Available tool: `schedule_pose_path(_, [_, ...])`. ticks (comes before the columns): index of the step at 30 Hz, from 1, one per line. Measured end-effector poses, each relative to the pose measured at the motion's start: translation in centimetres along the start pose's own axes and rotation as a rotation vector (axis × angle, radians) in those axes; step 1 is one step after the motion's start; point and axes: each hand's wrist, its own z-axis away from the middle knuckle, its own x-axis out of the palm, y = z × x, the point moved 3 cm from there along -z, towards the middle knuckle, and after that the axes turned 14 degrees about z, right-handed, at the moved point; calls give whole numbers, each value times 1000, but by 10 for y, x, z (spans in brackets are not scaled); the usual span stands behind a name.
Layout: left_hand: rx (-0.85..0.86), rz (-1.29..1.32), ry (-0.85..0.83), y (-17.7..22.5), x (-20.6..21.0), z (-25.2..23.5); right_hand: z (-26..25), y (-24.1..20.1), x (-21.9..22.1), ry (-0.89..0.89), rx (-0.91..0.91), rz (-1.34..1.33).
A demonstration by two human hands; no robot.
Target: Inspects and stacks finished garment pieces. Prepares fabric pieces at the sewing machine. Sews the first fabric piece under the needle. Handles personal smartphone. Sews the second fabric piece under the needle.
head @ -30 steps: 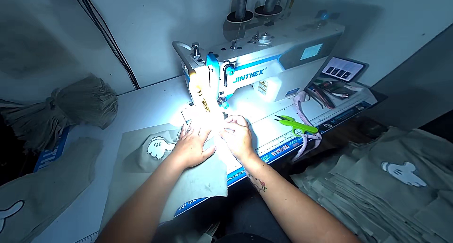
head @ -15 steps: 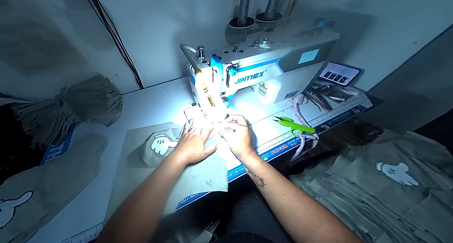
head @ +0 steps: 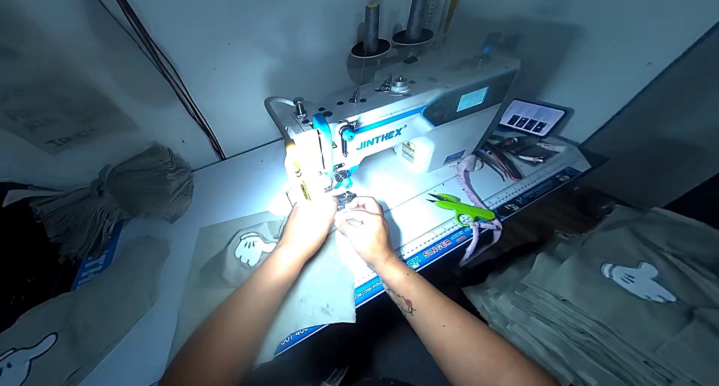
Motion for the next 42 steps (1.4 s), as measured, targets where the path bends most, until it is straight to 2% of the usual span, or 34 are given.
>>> schedule_pose_path(5, [-184, 39, -45, 2, 7, -9, 1, 3, -2, 5, 40, -22])
schedule_pose_path(7, [-190, 33, -37, 5, 5, -5, -1, 6, -2, 21, 65, -54])
schedule_pose_path(9, [-120, 9, 4, 12, 1, 2, -3, 6, -5, 3, 95, -100])
schedule_pose_path(11, [-12, 32, 27, 25, 1, 15, -3, 4, -8, -147, 228, -237])
schedule_pose_path(13, [70, 80, 15, 49, -1, 32, 0, -1, -13, -389, 386, -365])
schedule_pose_path(16, [316, 80, 133, 90, 4, 62, 12, -10, -22, -753, 510, -364])
schedule_pose_path(18, [422, 125, 142, 117, 3, 74, 20, -19, -37, -850, 554, -338])
schedule_pose_path(20, [459, 194, 128, 130, 1, 74, 30, -20, -52, -814, 498, -351])
schedule_pose_path(23, [430, 397, 94, 119, -12, 50, 37, -8, -80, -783, 350, -160])
schedule_pose_path(27, [381, 421, 20, 82, -7, 19, 38, -6, -115, -898, 226, 30])
schedule_pose_path(30, [449, 429, 11, 65, 10, 22, 30, -4, -132, -999, 142, 110])
schedule_pose_path(32, [402, 483, 35, 64, 10, 26, 14, -1, -142, -1041, 114, 170])
schedule_pose_path(34, [256, 540, 20, 64, 8, 28, -15, 8, -156, -994, 167, 338])
schedule_pose_path(35, [176, 561, 7, 62, 9, 27, -33, 19, -162, -895, 228, 451])
schedule_pose_path(37, [71, 583, 21, 57, 14, 25, -61, 53, -172, -537, 280, 665])
schedule_pose_path(39, [0, 617, 59, 52, 15, 23, -72, 73, -176, -308, 264, 775])
schedule_pose_path(40, [-36, 636, 77, 50, 14, 22, -71, 78, -173, -290, 232, 780])
schedule_pose_path(42, [-121, 694, 100, 46, 13, 23, -58, 81, -164, -365, 227, 793])
